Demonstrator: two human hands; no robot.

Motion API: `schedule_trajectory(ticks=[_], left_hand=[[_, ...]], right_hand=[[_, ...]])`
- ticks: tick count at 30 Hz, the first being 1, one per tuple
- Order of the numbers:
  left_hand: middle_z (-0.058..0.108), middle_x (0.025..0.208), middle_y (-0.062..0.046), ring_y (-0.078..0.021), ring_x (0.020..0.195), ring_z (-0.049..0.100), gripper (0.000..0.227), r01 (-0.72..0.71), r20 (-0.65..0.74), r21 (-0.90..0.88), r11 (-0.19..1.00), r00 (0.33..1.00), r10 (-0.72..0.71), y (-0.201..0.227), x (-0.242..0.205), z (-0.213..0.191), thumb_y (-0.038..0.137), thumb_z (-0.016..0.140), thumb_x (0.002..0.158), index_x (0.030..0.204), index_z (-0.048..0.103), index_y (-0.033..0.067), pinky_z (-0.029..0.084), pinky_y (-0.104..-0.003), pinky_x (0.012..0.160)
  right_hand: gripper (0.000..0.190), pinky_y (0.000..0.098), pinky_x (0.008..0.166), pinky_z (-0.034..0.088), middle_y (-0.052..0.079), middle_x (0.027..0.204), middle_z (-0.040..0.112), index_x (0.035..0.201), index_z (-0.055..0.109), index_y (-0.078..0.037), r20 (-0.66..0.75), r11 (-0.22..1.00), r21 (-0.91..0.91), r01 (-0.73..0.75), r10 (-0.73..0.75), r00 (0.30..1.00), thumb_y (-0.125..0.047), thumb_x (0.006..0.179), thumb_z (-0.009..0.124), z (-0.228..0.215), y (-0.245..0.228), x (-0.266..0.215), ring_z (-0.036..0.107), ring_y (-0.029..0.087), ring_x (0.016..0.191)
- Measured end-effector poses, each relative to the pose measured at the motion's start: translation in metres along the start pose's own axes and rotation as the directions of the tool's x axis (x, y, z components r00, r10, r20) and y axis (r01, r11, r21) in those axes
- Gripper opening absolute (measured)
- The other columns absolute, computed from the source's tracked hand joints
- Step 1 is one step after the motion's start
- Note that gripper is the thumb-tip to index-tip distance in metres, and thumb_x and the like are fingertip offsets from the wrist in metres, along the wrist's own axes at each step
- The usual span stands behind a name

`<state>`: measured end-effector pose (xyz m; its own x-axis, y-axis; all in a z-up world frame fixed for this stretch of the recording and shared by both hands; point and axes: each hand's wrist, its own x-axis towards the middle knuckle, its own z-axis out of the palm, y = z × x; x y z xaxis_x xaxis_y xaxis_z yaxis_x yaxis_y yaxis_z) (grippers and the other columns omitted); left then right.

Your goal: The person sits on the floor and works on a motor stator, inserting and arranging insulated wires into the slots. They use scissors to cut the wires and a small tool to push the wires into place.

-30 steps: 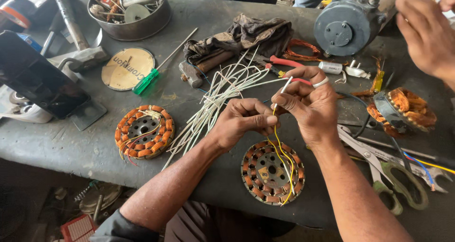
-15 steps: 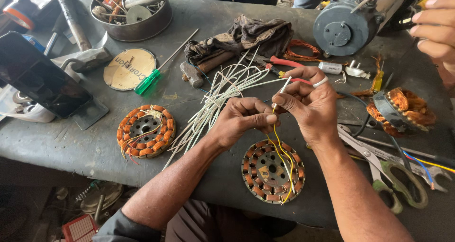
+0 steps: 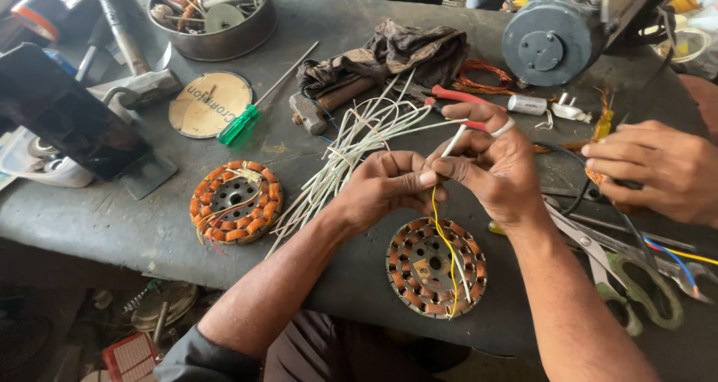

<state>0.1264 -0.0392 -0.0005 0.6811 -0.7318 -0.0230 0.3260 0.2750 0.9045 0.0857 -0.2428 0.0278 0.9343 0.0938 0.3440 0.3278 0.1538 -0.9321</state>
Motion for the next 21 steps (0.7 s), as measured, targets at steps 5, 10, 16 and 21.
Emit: schedule_trajectory(ticks=[5,10,16,21], left_hand=[[0.075,0.096,-0.008,-0.0147,0.086,0.073,0.019,0.007,0.078,-0.092,0.996,0.997,0.0,-0.001,0.0,-0.004,0.02,0.077,0.092,0.104,0.067,0.0089,0.06,-0.03,0.076],[0.075,0.093,-0.006,-0.0136,0.083,0.071,0.018,0.002,-0.05,0.021,1.0,0.999,-0.001,-0.01,0.001,-0.002,0.02,0.078,0.095,0.101,0.07,0.0053,0.059,-0.029,0.076],[0.076,0.091,-0.007,-0.0132,0.083,0.071,0.021,-0.086,-0.071,0.167,0.982,0.993,0.099,-0.01,0.0,-0.003,0.023,0.077,0.096,0.101,0.07,0.0039,0.058,-0.029,0.077],[0.074,0.088,-0.011,-0.0174,0.083,0.074,0.025,-0.156,-0.081,0.086,0.984,0.983,0.163,-0.011,0.002,-0.006,0.011,0.08,0.091,0.099,0.057,0.0047,0.061,-0.033,0.077]], right_hand=[[0.053,0.0196,0.077,0.051,0.002,0.092,0.07,0.134,0.057,-0.001,-0.084,0.995,-0.028,0.101,-0.103,0.991,0.001,0.087,0.082,0.002,0.008,0.001,0.065,0.006,0.083],[0.053,0.0186,0.067,0.046,0.001,0.086,0.069,0.131,0.059,-0.002,-0.135,0.99,-0.125,0.068,-0.085,0.987,0.0,0.084,0.082,-0.001,0.006,-0.001,0.061,0.005,0.074],[0.054,0.02,0.071,0.054,0.003,0.083,0.073,0.131,0.059,-0.003,-0.038,0.991,-0.135,0.006,-0.011,0.999,-0.004,0.082,0.08,-0.003,-0.001,0.0,0.07,0.008,0.077],[0.05,0.0208,0.071,0.053,0.005,0.084,0.073,0.129,0.062,-0.001,-0.026,0.979,-0.203,0.011,-0.017,1.0,-0.003,0.083,0.081,-0.003,0.003,0.0,0.069,0.009,0.077]])
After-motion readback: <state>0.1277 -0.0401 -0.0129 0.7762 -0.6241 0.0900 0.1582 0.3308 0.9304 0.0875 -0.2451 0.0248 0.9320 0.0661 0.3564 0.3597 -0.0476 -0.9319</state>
